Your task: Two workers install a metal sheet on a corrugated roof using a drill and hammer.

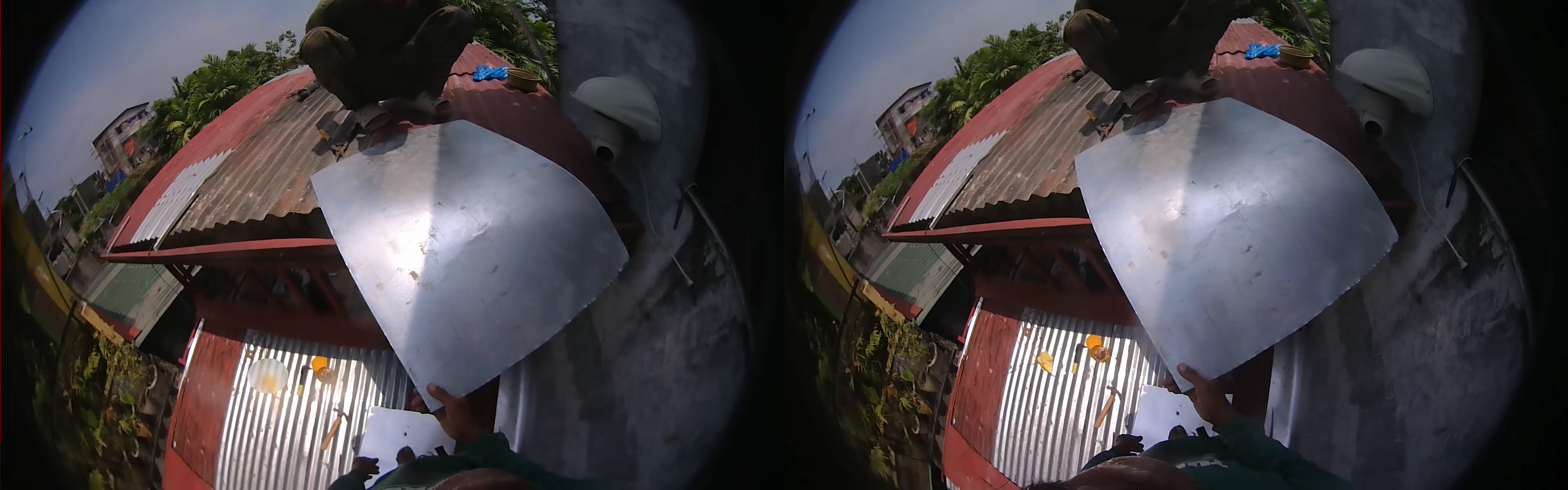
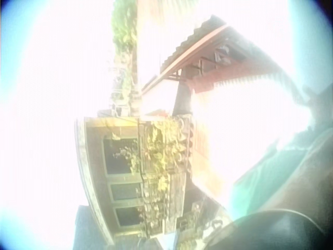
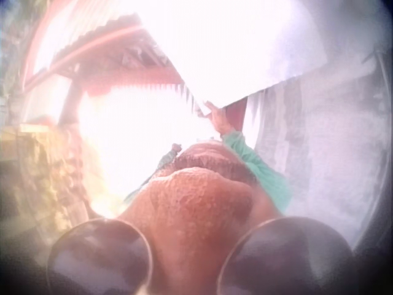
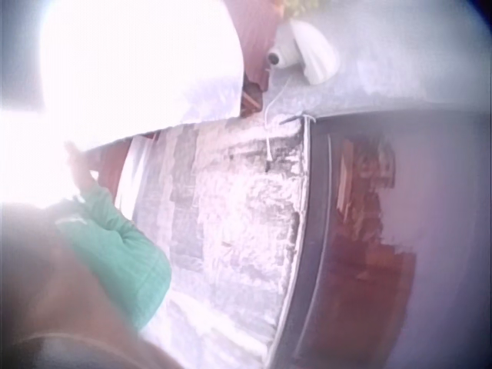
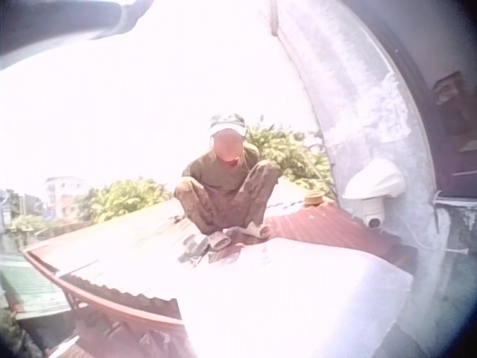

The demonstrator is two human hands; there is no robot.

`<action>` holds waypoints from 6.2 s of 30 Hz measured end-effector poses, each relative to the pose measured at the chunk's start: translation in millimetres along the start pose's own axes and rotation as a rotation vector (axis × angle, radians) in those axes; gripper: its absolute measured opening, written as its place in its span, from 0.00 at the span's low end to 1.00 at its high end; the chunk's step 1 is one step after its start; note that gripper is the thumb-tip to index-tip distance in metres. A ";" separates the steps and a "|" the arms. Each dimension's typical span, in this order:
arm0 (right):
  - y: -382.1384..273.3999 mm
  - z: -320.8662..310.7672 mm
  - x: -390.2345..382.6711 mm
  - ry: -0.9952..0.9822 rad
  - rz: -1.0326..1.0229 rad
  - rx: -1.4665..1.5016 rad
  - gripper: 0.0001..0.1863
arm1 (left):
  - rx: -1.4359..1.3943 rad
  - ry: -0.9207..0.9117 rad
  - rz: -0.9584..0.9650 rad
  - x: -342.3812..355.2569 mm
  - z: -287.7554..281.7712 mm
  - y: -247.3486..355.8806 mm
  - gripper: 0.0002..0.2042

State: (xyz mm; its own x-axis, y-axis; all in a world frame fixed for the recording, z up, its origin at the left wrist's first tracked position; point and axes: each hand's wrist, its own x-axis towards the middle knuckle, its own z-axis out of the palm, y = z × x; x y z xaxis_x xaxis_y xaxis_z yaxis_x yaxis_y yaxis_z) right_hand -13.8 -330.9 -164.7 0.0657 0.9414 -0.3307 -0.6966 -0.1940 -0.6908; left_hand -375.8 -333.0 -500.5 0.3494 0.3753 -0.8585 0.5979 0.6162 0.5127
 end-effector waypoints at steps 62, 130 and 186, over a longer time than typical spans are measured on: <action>26.5 -20.3 -28.1 0.229 -0.275 0.115 0.26 | 0.076 1.424 1.069 -217.1 -339.2 745.6 0.32; 91.9 112.4 56.8 -0.493 0.248 -0.869 0.20 | -0.974 0.834 1.488 -390.6 -143.3 126.9 0.29; 206.3 176.9 -28.2 -1.611 -0.417 -1.593 0.10 | -1.291 -0.163 1.113 -316.9 -44.0 95.4 0.19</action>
State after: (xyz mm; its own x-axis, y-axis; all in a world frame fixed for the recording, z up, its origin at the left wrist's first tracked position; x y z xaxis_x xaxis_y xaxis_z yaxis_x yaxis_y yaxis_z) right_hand -285.7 -348.7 -184.2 -0.9806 0.1922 -0.0386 0.1757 0.7746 -0.6076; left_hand -461.2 -362.7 -179.1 0.2754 0.9595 -0.0594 -0.8636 0.2741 0.4231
